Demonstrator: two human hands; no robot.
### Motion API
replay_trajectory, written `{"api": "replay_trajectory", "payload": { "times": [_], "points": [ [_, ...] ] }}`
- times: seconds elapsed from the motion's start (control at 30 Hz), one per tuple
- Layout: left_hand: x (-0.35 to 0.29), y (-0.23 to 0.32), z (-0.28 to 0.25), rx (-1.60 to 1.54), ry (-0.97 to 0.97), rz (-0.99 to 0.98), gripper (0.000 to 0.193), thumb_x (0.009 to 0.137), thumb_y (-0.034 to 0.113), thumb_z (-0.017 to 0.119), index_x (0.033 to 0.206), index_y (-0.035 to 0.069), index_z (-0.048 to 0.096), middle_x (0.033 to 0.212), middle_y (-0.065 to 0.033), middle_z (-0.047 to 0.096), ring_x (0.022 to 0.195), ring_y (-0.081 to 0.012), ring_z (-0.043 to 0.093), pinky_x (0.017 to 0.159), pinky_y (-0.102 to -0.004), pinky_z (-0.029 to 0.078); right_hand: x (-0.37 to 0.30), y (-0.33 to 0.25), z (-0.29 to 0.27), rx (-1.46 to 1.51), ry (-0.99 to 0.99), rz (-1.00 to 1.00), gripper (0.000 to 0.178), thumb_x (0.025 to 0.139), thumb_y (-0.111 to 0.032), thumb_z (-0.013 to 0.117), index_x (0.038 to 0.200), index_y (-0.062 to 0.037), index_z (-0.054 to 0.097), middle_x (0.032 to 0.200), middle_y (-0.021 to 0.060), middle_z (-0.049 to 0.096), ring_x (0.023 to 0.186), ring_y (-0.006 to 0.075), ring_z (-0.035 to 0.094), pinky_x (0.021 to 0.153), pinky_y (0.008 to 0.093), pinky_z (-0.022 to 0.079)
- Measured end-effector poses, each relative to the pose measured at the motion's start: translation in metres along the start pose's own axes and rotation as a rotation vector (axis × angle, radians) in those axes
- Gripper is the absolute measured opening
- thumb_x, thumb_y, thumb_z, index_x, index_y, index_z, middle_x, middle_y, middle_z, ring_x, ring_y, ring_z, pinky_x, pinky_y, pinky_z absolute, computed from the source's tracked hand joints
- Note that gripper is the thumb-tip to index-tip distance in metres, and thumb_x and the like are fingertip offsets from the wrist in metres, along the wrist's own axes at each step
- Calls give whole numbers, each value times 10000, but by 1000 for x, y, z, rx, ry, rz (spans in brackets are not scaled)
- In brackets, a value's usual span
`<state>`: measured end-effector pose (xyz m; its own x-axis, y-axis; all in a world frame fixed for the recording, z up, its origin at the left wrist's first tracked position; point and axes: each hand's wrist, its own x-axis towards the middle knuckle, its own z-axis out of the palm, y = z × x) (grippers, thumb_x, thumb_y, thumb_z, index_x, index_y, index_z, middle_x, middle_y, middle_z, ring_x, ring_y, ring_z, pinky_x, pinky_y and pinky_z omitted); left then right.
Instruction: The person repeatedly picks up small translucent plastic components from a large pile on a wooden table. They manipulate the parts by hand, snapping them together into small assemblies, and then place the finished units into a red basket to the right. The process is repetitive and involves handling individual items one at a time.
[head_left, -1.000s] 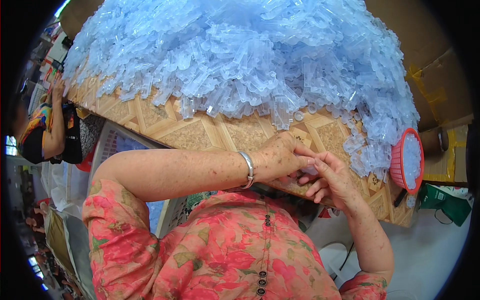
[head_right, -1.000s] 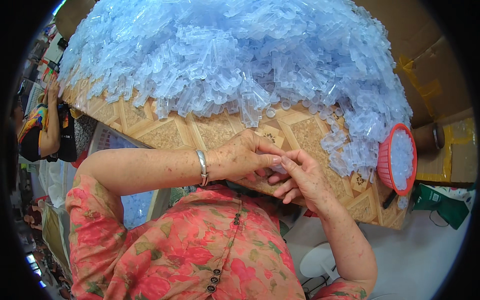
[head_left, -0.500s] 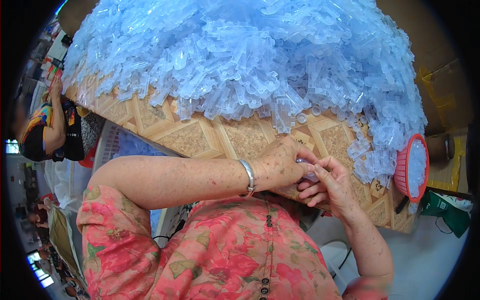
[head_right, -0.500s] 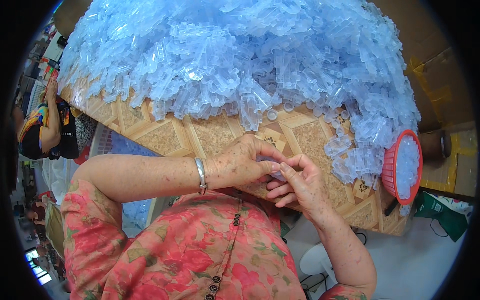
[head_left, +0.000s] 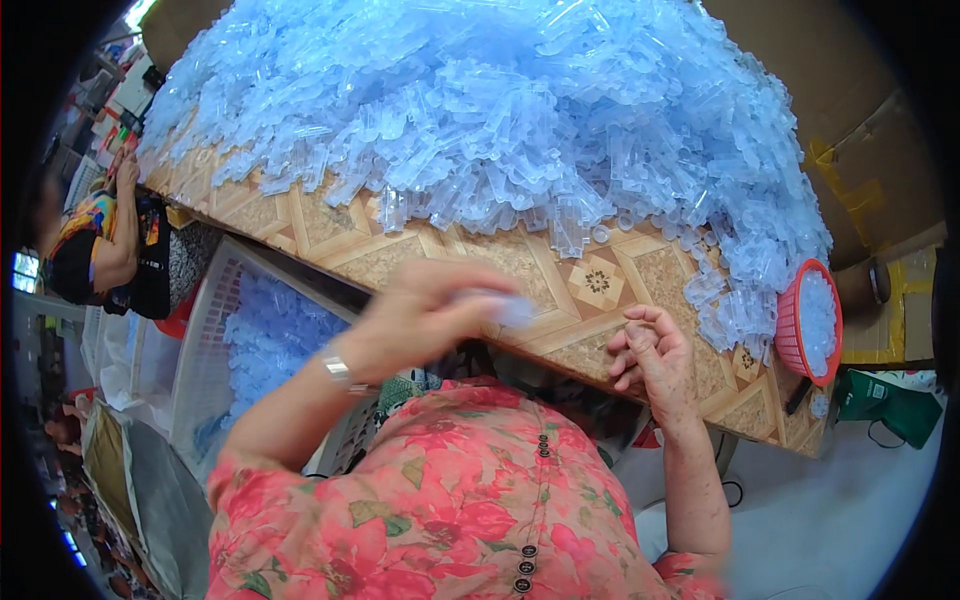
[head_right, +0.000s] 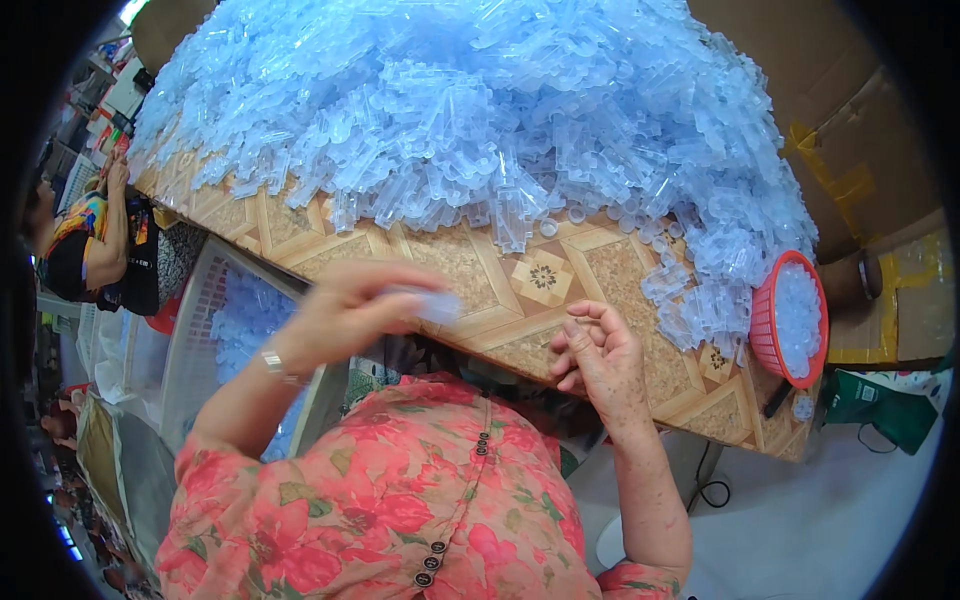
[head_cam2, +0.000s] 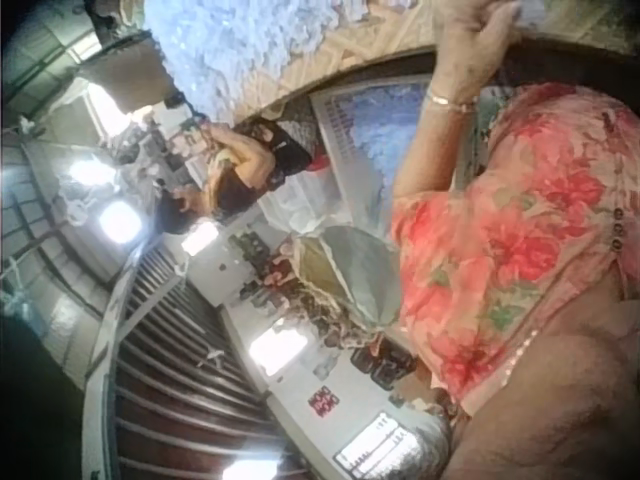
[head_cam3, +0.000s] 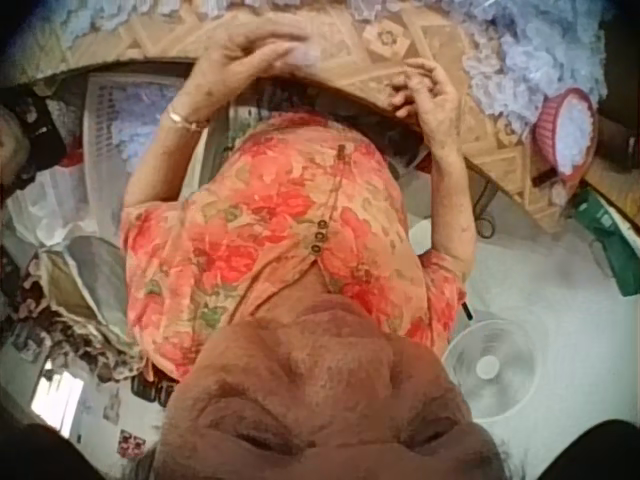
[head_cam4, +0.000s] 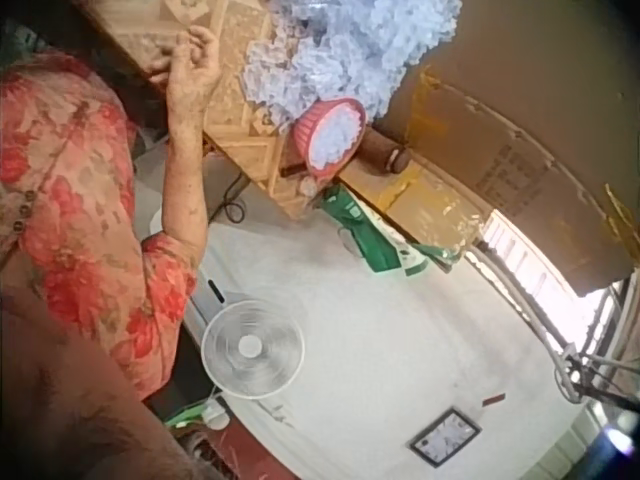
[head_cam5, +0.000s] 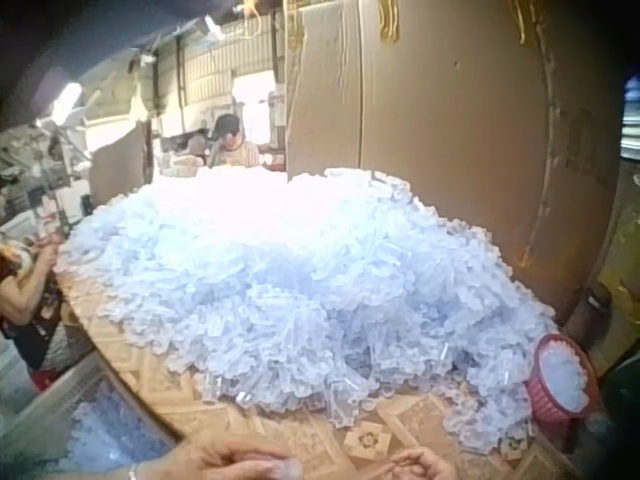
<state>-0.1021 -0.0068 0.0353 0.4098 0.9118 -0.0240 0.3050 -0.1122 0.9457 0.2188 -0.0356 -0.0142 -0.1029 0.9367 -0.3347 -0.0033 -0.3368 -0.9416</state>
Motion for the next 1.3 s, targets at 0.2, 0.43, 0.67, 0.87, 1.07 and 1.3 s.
{"api": "replay_trajectory", "payload": {
  "times": [0.2,0.43,0.67,0.87,1.07,1.3],
  "points": [
    [-141,-33,-139,1194,474,-283,313,898,190,765,1164,26,750,1051,-171,776,952,-322,746,836,-401,576,15,-12,35,-566,143,-549,259,949,-137,723,1190,-47,694,1140,128,711,916,237,711,788,360,567],
    [-132,-24,-109,851,532,-268,387,859,154,801,1216,25,720,989,-125,786,783,-213,728,723,-340,557,50,-22,63,-917,168,-712,402,902,-184,743,1285,-69,700,1323,203,626,1222,385,570,1055,464,469],
    [-37,-18,-36,562,351,173,369,843,23,792,1205,18,722,1090,-114,762,665,-118,676,621,-263,538,46,-17,55,-827,182,-694,346,895,-193,757,1192,-17,731,1200,186,685,1154,358,616,1009,451,491],
    [15,-5,21,413,145,336,372,848,7,787,1213,11,714,1169,-153,733,741,-155,729,638,-278,580,-2,-26,21,-740,338,-377,206,849,-205,805,952,-31,764,970,128,727,927,313,673,833,423,520],
    [37,3,40,341,52,373,364,873,35,781,1228,7,704,1235,-169,706,770,-178,744,649,-288,603,-34,-14,-38,-1090,559,-426,174,826,-187,821,848,-46,721,929,113,704,929,303,635,842,408,503],
    [48,-15,80,163,66,405,361,878,12,766,1232,5,698,1274,-169,691,770,-164,745,644,-273,596,15,-30,-21,-1015,562,-658,248,857,-151,784,1082,-66,726,1065,128,704,1006,314,646,911,413,509]
  ]
}}
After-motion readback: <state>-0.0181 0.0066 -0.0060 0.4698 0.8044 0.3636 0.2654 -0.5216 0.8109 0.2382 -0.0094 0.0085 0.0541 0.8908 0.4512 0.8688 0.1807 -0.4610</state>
